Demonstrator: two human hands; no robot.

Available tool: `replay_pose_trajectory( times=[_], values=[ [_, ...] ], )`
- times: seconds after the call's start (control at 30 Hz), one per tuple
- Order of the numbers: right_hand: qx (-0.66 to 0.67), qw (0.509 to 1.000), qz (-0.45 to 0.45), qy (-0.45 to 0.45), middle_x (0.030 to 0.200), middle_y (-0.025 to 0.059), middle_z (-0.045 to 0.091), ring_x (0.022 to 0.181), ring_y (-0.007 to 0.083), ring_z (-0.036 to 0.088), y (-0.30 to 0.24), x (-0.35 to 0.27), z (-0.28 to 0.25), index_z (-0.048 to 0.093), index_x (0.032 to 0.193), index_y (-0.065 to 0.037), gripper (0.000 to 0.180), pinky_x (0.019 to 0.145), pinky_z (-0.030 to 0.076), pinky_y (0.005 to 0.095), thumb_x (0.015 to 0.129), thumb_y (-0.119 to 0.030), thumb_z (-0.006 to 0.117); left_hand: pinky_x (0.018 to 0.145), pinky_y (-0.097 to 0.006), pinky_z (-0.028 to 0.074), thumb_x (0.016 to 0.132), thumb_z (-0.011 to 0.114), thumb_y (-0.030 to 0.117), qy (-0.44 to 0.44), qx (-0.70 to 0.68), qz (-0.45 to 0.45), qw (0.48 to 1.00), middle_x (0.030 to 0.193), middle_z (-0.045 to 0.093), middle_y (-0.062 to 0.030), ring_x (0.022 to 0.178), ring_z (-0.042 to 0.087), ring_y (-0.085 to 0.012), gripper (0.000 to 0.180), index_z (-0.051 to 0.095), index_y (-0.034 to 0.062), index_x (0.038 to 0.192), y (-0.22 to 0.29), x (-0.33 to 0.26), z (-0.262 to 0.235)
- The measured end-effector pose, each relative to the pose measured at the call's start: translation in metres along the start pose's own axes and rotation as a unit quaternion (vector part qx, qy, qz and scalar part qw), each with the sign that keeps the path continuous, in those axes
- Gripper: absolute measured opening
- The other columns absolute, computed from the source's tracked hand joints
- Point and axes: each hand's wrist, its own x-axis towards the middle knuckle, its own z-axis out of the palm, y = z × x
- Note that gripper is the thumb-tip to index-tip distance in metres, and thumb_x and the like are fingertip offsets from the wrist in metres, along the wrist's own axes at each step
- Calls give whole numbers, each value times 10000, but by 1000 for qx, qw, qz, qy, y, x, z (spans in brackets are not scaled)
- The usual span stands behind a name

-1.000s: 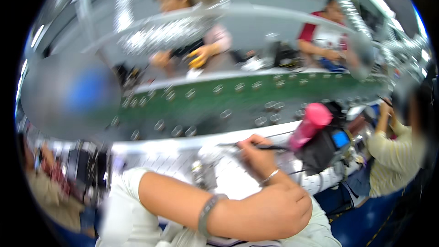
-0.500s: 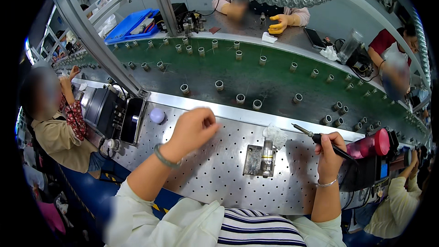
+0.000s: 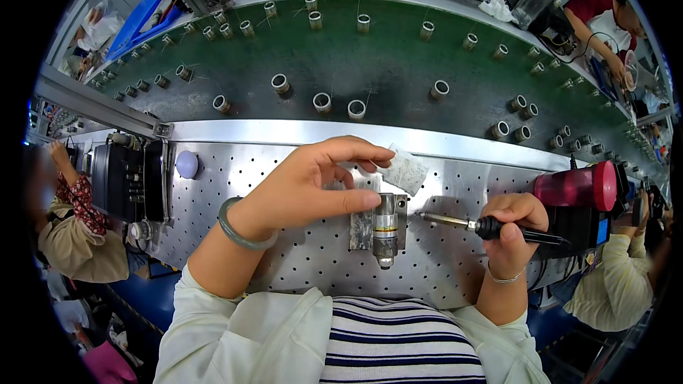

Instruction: The person uses a soldering iron to apply solder to small cylindrical metal components held in a fixture on a rotating assembly line. They repeatedly pick up components, solder them, and place them back onto the conveyor belt.

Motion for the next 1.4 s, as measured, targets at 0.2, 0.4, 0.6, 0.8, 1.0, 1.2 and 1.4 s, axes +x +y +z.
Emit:
replay_pose_trajectory(
  times=[0.2, 0.4, 0.6, 0.8, 1.0, 1.2, 1.4],
  values=[
    [-6, 998, 22, -52, 680, 125, 603, 512, 153, 577, 2, -1, 0, 605, 826, 56, 160, 478, 450, 231, 740, -23, 714, 872, -292, 462, 772, 707, 22, -71, -216, -122, 966, 1202, 585, -139, 1108, 546, -185, 574, 495, -11, 1304, -11, -2, 9],
    [7, 997, 38, -64, 683, 123, 615, 519, 170, 589, 4, -3, 1, 614, 819, 63, 177, 490, 452, 234, 711, -15, 731, 848, -288, 480, 727, 707, -66, -44, -193, -88, 976, 1108, 606, -154, 1006, 584, -193, 400, 612, -23, 1113, -16, 1, 14],
    [-7, 997, 45, -66, 681, 127, 623, 538, 173, 590, 7, -4, -1, 623, 812, 58, 189, 504, 442, 243, 694, -22, 747, 838, -282, 481, 690, 718, -96, -22, -194, -39, 980, 1049, 600, -153, 966, 583, -205, 236, 685, -7, 907, -18, 1, 18],
    [-16, 997, 35, -69, 680, 129, 624, 539, 176, 580, 8, -4, -2, 622, 812, 61, 198, 501, 432, 248, 689, -25, 752, 858, -291, 471, 669, 734, -95, -49, -172, -35, 983, 1063, 589, -158, 960, 575, -206, 179, 702, 19, 803, -20, 1, 15],
    [-31, 995, 8, -95, 672, 127, 621, 532, 182, 570, 11, -3, -5, 618, 813, 62, 215, 497, 430, 257, 677, -22, 762, 935, -325, 437, 646, 755, -87, -65, -156, -4, 986, 1081, 586, -171, 1011, 576, -229, 174, 708, 31, 765, -27, 3, 10],
    [-30, 994, -6, -105, 680, 137, 629, 532, 186, 573, 11, -1, -6, 619, 820, 62, 231, 504, 443, 259, 670, -26, 771, 975, -356, 413, 642, 771, -73, -78, -160, 17, 984, 1088, 584, -178, 1044, 570, -247, 180, 713, 40, 769, -32, 3, 8],
    [-42, 992, -13, -116, 690, 145, 635, 539, 195, 584, 13, 0, -8, 623, 826, 65, 246, 508, 449, 259, 658, -27, 777, 967, -355, 418, 640, 781, -64, -81, -158, 17, 984, 1096, 582, -176, 1045, 570, -247, 181, 716, 47, 768, -32, 3, 8]
  ],
)
